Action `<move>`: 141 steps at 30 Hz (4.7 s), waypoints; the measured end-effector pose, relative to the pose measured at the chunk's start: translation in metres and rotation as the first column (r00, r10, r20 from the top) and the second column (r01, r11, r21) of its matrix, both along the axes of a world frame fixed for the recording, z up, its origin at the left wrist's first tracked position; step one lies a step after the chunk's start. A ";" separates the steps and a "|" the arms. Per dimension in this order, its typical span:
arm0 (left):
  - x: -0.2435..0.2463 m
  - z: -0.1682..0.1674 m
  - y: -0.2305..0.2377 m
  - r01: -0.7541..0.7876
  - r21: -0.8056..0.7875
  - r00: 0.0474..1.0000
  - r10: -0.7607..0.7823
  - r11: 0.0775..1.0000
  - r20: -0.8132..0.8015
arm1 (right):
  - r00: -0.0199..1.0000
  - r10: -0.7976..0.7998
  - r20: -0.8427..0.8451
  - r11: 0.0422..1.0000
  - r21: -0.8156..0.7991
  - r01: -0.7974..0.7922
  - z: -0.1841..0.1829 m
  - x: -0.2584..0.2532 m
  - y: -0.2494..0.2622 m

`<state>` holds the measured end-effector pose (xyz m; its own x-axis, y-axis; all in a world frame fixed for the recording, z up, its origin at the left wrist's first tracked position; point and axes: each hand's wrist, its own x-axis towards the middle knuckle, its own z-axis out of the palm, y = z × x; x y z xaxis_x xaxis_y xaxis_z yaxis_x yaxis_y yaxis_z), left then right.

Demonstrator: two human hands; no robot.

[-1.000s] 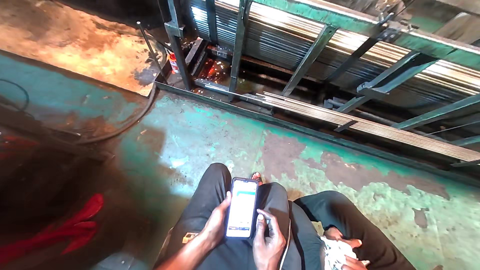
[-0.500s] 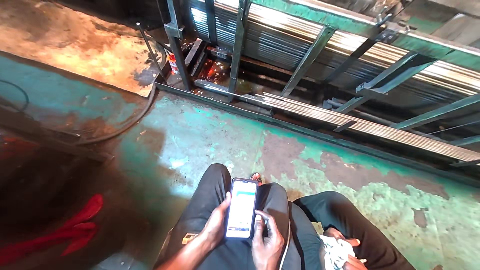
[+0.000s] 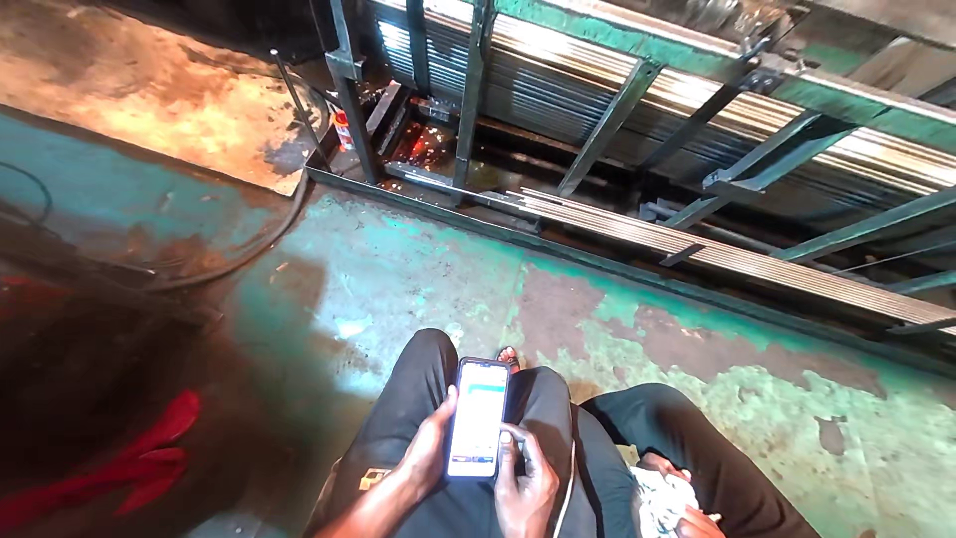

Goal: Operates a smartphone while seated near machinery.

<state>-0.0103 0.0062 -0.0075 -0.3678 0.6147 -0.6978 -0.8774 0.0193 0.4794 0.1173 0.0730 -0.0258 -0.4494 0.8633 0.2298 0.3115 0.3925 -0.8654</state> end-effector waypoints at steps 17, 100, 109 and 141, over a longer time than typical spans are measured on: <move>0.000 0.000 0.002 -0.024 -0.002 1.000 0.024 1.000 0.007 | 1.000 0.011 -0.006 1.000 -0.017 -0.011 -0.001 0.000 0.000; -0.010 -0.006 0.018 -0.101 -0.039 0.973 0.090 0.994 -0.213 | 0.967 0.062 0.245 0.998 0.007 -0.066 0.000 0.005 -0.009; -0.010 -0.006 0.017 -0.146 -0.061 0.966 0.130 0.987 -0.222 | 0.951 0.070 0.300 0.996 0.031 -0.083 0.001 0.004 -0.010; -0.010 -0.002 0.016 -0.103 -0.072 0.982 0.090 0.992 -0.167 | 0.965 0.064 0.256 0.995 0.061 -0.082 0.003 0.003 -0.005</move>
<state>-0.0206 0.0217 -0.0096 -0.5354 0.5155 -0.6690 -0.7873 -0.0178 0.6163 0.1203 0.0676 -0.0233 -0.5620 0.8117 0.1590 0.4852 0.4791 -0.7315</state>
